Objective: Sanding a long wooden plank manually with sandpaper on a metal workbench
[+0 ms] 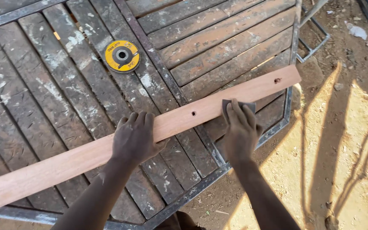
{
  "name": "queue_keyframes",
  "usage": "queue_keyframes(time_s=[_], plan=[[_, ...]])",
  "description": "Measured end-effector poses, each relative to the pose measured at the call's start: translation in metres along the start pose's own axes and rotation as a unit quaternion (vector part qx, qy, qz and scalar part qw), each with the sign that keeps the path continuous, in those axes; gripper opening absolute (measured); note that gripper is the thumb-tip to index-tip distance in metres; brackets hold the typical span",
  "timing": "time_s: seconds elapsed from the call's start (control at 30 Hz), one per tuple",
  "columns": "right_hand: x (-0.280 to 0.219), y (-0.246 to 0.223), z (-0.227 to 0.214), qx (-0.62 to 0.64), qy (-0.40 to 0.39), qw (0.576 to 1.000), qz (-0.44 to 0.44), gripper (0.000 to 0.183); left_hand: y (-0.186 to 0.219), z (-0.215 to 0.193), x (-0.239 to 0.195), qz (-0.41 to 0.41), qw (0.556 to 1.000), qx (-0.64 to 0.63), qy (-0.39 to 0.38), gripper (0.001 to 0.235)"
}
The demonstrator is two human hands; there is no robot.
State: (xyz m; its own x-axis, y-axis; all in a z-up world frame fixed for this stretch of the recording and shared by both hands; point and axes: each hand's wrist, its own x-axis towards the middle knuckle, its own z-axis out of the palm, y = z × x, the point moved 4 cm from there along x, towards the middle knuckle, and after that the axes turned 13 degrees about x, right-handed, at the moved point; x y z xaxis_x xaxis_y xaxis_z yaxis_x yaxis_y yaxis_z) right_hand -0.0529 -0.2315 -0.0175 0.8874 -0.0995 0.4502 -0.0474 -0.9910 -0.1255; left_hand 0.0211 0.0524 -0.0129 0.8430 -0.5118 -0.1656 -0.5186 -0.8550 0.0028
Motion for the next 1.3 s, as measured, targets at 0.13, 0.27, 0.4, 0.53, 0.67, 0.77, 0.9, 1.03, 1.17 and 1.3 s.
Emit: queue_keyframes(time_s=[0.13,0.27,0.4,0.53,0.67,0.77,0.9,1.03,1.17,1.3], plan=[[-0.016,-0.028,0.011,0.051,-0.08,0.993,-0.066,0.052,0.001,0.001,-0.001,0.011,1.0,-0.001,0.013,0.076],[-0.005,0.015,0.021,0.058,-0.058,0.997,0.0,0.045,-0.001,-0.001,0.0,0.007,1.0,0.007,0.017,0.074],[-0.037,-0.066,0.014,0.161,-0.065,0.984,-0.042,0.051,0.002,-0.002,-0.002,0.005,0.999,-0.005,0.039,0.074],[-0.002,-0.002,0.036,0.119,-0.066,0.973,-0.187,0.036,0.001,-0.003,-0.003,0.0,0.999,0.005,0.044,0.074],[0.024,0.086,0.042,-0.017,0.036,0.999,0.001,0.031,0.0,0.005,-0.003,-0.002,0.999,0.0,0.05,0.073],[0.004,0.015,0.037,0.028,0.028,0.998,0.045,0.029,0.0,0.005,0.0,-0.003,0.999,0.002,0.053,0.073],[-0.034,-0.132,0.02,0.214,-0.116,0.966,-0.087,0.038,-0.002,0.02,0.0,-0.012,0.999,0.026,0.043,0.065],[0.016,0.011,0.022,0.107,-0.05,0.985,-0.125,0.032,0.0,-0.003,0.001,0.0,0.999,-0.011,0.052,0.072],[0.048,0.167,0.025,-0.002,0.01,0.999,-0.053,0.023,-0.005,0.002,-0.006,-0.004,0.999,-0.001,0.034,0.073],[0.059,0.216,0.063,-0.093,0.011,0.993,0.067,0.022,-0.001,0.003,-0.002,-0.005,0.998,-0.003,0.058,0.073]])
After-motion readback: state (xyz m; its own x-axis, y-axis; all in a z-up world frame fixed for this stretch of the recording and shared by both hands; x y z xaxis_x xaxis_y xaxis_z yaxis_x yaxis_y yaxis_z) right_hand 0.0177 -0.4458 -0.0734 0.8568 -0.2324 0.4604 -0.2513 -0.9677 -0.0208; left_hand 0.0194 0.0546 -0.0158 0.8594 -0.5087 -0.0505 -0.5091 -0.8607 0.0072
